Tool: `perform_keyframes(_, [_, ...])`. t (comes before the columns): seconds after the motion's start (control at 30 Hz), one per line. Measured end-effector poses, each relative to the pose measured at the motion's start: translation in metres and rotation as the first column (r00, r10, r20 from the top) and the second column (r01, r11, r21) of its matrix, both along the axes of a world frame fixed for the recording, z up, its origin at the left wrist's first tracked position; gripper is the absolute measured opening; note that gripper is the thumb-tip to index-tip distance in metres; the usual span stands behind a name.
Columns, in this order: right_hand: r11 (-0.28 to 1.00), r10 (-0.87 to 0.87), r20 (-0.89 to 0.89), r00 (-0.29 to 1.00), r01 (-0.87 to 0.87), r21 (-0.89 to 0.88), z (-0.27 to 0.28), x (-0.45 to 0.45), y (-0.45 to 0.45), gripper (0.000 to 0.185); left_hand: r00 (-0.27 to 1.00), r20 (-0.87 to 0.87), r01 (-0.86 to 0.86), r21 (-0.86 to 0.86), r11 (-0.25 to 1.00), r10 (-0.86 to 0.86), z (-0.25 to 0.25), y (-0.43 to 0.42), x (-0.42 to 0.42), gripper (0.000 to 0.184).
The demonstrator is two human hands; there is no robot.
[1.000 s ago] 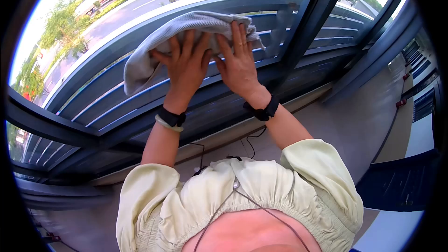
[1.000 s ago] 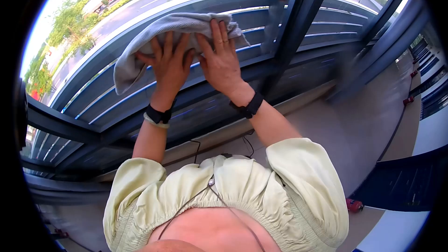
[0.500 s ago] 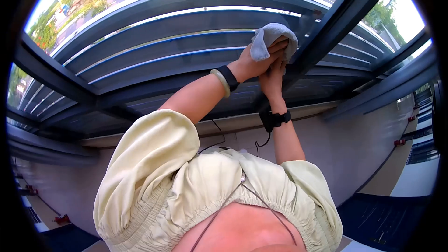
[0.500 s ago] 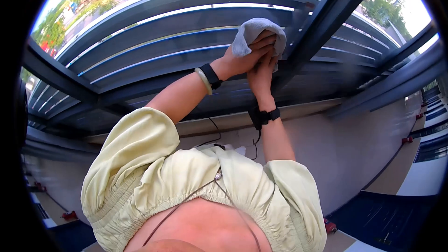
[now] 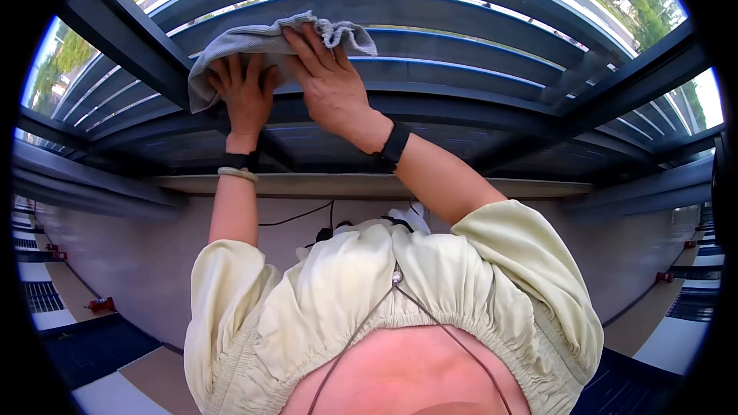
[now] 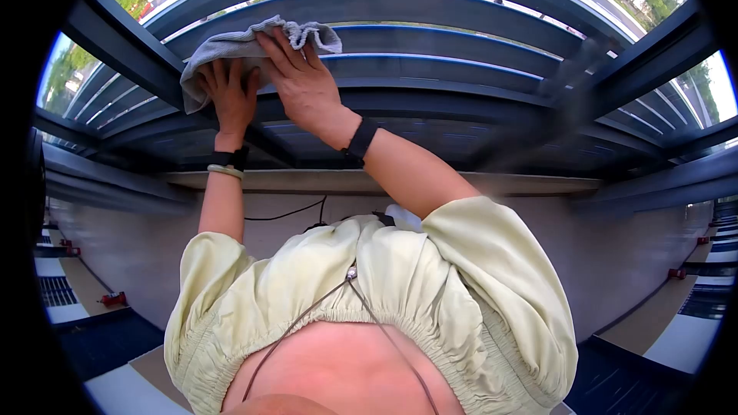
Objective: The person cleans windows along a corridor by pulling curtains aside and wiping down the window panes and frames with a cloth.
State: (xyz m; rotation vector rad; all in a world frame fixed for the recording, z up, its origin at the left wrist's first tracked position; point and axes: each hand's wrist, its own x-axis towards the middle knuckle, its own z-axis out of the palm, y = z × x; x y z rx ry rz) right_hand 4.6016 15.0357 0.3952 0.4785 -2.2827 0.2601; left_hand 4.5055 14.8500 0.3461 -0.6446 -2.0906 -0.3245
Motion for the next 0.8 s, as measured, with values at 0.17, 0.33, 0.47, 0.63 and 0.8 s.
perform_keyframes(0.17, [0.991, 0.094, 0.001, 0.996, -0.094, 0.094, -0.028, -0.023, -0.046, 0.044, 0.992, 0.122, 0.033, 0.041, 0.999, -0.038, -0.047, -0.06, -0.005, 0.05])
perform_keyframes(0.33, [0.991, 0.067, 0.088, 0.994, -0.076, 0.112, -0.045, -0.003, -0.013, 0.04, 0.974, 0.22, 0.046, 0.007, 0.999, -0.047, -0.069, -0.026, 0.03, 0.054])
perform_keyframes(0.47, [0.987, -0.035, 0.168, 0.985, 0.008, 0.16, -0.061, 0.033, 0.06, 0.04, 0.964, 0.254, 0.112, -0.102, 0.989, -0.083, -0.078, 0.039, 0.059, 0.058])
perform_keyframes(0.63, [0.968, -0.243, 0.226, 0.943, 0.222, 0.116, -0.076, 0.111, 0.181, 0.035, 0.898, 0.356, 0.342, -0.197, 0.919, -0.258, -0.062, 0.157, 0.123, 0.06])
perform_keyframes(0.8, [0.849, -0.527, 0.203, 0.825, 0.524, 0.071, -0.066, 0.184, 0.295, 0.038, 0.719, 0.494, 0.628, -0.162, 0.761, -0.489, -0.051, 0.28, 0.166, 0.067])
